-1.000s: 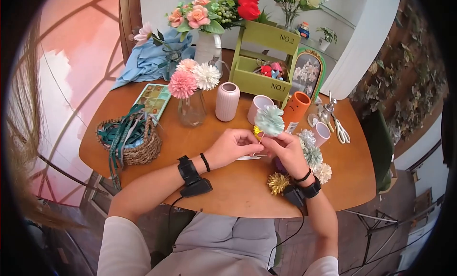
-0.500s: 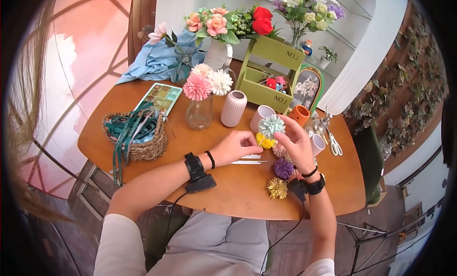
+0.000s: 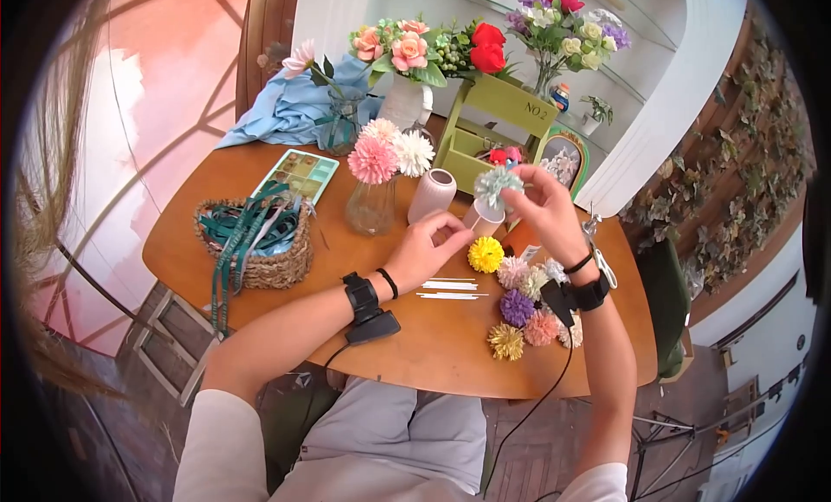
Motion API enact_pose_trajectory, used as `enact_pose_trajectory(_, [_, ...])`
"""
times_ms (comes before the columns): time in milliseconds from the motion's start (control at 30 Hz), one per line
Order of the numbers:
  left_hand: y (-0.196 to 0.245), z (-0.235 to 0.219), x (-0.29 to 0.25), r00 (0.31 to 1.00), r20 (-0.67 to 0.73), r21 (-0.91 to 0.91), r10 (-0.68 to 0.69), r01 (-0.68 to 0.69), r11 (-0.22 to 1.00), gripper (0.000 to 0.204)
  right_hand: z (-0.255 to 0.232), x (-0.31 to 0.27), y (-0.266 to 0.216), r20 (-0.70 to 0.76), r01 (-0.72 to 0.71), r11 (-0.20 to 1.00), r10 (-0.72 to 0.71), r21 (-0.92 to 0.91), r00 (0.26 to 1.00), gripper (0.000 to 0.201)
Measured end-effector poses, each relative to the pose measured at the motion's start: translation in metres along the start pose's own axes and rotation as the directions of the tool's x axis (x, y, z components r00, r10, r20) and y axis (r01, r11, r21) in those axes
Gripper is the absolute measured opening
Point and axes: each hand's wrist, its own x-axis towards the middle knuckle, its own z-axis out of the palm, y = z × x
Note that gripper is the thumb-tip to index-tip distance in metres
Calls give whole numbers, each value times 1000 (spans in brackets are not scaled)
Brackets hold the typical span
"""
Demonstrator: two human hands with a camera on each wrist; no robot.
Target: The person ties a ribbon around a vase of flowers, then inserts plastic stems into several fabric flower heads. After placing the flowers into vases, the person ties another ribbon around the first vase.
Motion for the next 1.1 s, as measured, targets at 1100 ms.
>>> enact_pose_trajectory(1100, [-16, 0, 0, 930, -246, 352, 273, -176, 919, 68, 52, 86, 39, -14, 135, 898, -155, -419, 988, 53])
